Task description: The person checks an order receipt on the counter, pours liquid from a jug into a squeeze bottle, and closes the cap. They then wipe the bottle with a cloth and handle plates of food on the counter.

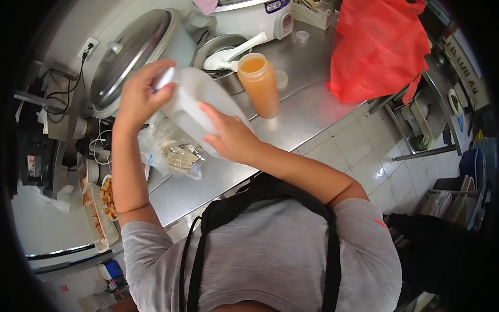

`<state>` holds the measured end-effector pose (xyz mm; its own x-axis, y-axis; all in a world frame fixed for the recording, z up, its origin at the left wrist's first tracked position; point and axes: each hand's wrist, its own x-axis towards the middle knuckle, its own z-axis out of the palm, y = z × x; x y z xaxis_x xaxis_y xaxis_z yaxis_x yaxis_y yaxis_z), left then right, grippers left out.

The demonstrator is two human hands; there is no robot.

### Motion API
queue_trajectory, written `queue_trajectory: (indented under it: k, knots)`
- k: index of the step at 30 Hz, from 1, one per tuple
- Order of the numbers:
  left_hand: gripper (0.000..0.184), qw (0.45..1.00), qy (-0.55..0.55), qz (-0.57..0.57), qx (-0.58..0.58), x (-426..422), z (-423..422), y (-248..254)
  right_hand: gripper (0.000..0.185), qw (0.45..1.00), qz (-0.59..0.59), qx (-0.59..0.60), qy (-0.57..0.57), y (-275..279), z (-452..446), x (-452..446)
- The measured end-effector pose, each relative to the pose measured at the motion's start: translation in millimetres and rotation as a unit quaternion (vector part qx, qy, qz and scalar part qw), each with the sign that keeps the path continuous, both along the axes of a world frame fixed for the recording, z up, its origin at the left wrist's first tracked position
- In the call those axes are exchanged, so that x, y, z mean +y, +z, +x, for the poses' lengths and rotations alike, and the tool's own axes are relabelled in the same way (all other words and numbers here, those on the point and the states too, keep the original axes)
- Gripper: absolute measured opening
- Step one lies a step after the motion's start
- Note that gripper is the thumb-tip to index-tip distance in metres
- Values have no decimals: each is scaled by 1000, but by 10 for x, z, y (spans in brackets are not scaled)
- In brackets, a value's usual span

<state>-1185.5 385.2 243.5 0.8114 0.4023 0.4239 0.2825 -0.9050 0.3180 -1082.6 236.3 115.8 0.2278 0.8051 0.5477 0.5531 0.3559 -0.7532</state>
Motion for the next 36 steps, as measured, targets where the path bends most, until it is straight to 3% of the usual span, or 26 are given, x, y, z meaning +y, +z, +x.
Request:
queue_trajectory:
  k: [4, 6, 8, 9, 10, 13, 16, 19, 21, 22, 24, 25, 26, 28, 31, 34, 36]
  knots:
    - [35, 995, 94, -13, 6, 233, -83, -35, 31, 985, 52, -162, -1, 399, 521, -143]
    - [34, 993, 115, -24, 4, 328, -110, -49, 25, 990, 13, 105, -91, 367, 991, -134]
    - [33, 988, 138, -65, -6, 319, -99, -44, 35, 974, -150, 63, -155, 51, 1660, 107]
    - [36, 987, 143, -76, -9, 268, -81, -3, 44, 953, -235, -57, -182, -228, 1869, 270]
    - [37, 986, 164, 3, -16, 222, -70, -21, 54, 911, -313, -177, -203, -490, 1986, 400]
    - [45, 952, 209, 206, -86, 2, 50, -92, 70, 856, -426, -243, -164, -773, 1941, 684]
    - [51, 956, 73, -83, -272, -414, 263, -521, 69, 848, -444, -256, -134, -870, 1974, 830]
    - [84, 920, 32, -274, -277, -785, 722, -1027, 67, 842, -451, -288, -67, -1012, 2308, 953]
    - [101, 908, 48, -325, -259, -800, 952, -1346, 63, 896, -443, 16, -20, -357, 2460, 888]
    - [104, 904, 43, -317, -284, -767, 1058, -1454, 62, 917, -381, 106, 48, -77, 2528, 864]
    - [111, 894, 33, -304, -328, -700, 1222, -1612, 61, 939, -264, 104, 193, 471, 2468, 797]
    - [113, 884, 27, -322, -338, -661, 1276, -1650, 63, 925, -286, 53, 244, 814, 2324, 713]
    - [115, 874, 21, -339, -347, -617, 1322, -1678, 62, 930, -228, -98, 269, 893, 2193, 707]
    - [117, 857, 11, -368, -359, -587, 1369, -1685, 60, 867, -90, -387, 301, 982, 1948, 726]
    - [115, 840, 3, -393, -374, -596, 1399, -1631, 55, 793, -241, -483, 283, 1104, 1665, 696]
    - [112, 831, 2, -388, -400, -626, 1436, -1637, 60, 794, -241, -477, 289, 1031, 1654, 733]
    - [111, 825, 4, -390, -409, -632, 1447, -1649, 62, 783, -311, -497, 208, 1053, 1571, 722]
